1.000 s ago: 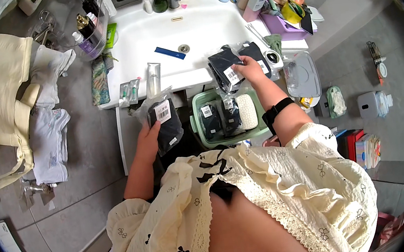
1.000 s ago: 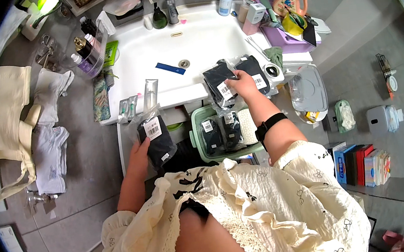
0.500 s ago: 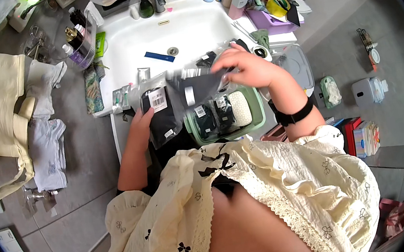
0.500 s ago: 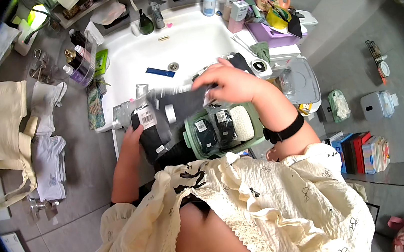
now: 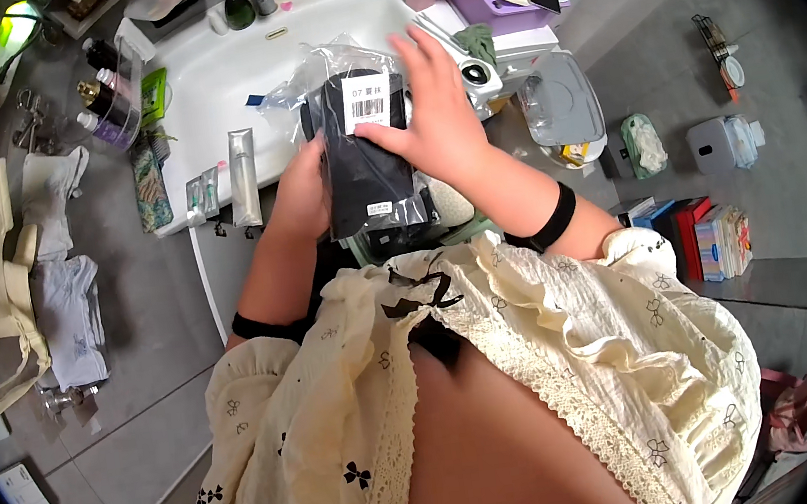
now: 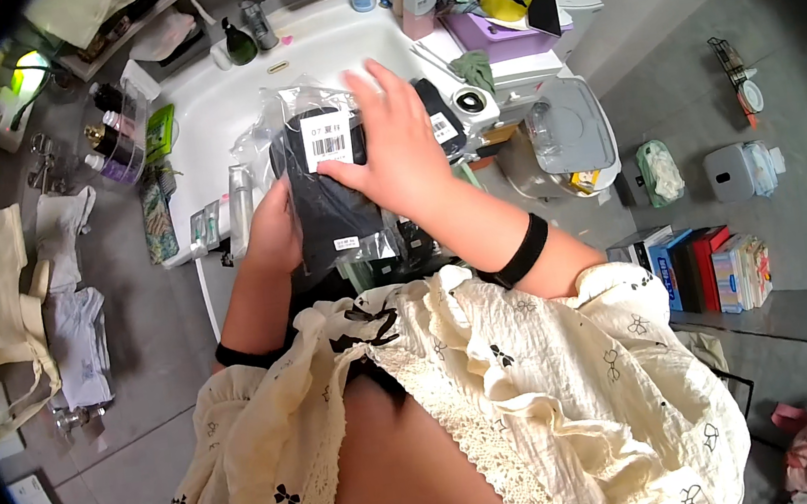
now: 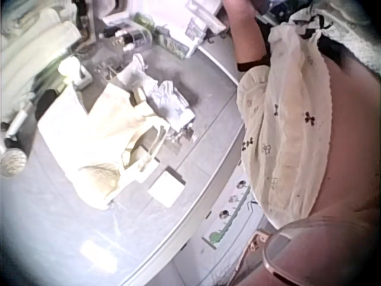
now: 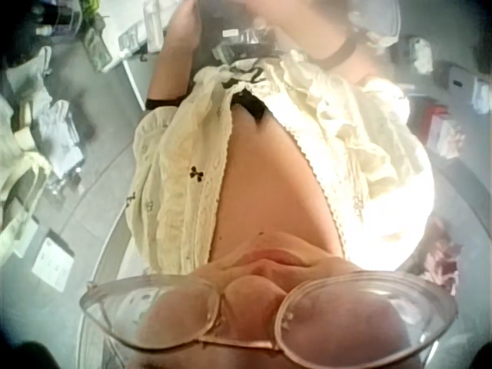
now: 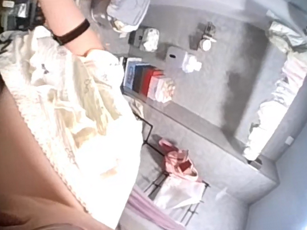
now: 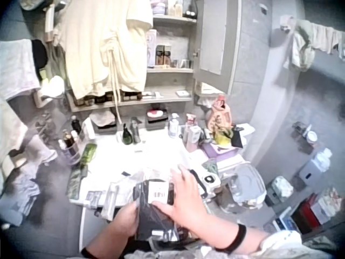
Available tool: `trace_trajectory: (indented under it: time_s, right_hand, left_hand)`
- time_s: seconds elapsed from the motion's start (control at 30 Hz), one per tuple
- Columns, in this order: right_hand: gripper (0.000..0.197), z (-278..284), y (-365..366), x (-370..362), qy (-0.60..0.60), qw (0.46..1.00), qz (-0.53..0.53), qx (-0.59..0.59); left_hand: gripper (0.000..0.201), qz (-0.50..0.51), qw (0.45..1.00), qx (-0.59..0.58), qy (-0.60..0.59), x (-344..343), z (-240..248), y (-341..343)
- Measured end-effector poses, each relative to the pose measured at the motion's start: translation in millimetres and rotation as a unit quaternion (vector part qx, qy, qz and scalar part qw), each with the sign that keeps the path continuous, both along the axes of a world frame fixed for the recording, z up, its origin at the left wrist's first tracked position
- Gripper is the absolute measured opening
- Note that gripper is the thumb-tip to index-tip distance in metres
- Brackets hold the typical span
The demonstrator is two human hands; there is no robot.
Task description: Sorting various items into a green plastic container near a sink.
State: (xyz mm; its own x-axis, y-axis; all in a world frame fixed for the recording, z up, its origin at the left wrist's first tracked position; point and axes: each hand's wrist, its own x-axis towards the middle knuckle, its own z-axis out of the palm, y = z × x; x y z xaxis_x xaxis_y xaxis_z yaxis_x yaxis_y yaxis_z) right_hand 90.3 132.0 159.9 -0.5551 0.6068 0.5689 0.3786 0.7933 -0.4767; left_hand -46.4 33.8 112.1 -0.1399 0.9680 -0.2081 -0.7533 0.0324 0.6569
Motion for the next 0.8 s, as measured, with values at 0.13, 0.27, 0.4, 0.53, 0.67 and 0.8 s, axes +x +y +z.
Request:
trace_trajectory:
  time_s: [0.13, 0.27, 0.4, 0.53, 0.67, 0.8]
  right_hand:
    - [0.078, -28, 21, 21, 0.036, 0.953, 0.030, -0.298]
    - [0.066, -32, 27, 32, 0.018, 0.969, 0.060, -0.237]
    - [0.057, -34, 36, 38, 0.002, 0.965, 0.101, -0.240]
    - [0.056, -51, 49, 41, 0.016, 0.960, 0.185, -0.207]
    - [0.052, -82, 70, 49, 0.117, 0.974, 0.111, -0.162]
    - [0.059, -151, 109, 76, 0.225, 0.794, -0.140, -0.547]
  left_hand:
    - [0.037, 0.031, 0.999, 0.013, 0.035, 21, 7, 18]
    - [0.041, 0.038, 0.998, -0.003, 0.058, 30, -8, 22]
    - [0.049, 0.129, 0.990, -0.044, 0.047, 58, -12, 26]
    - [0.037, 0.099, 0.946, -0.102, 0.290, 67, -28, 26]
    - [0.035, 0.185, 0.952, -0.182, 0.164, 75, -47, 25]
    - [0.033, 0.234, 0.944, -0.195, 0.126, 85, -50, 19]
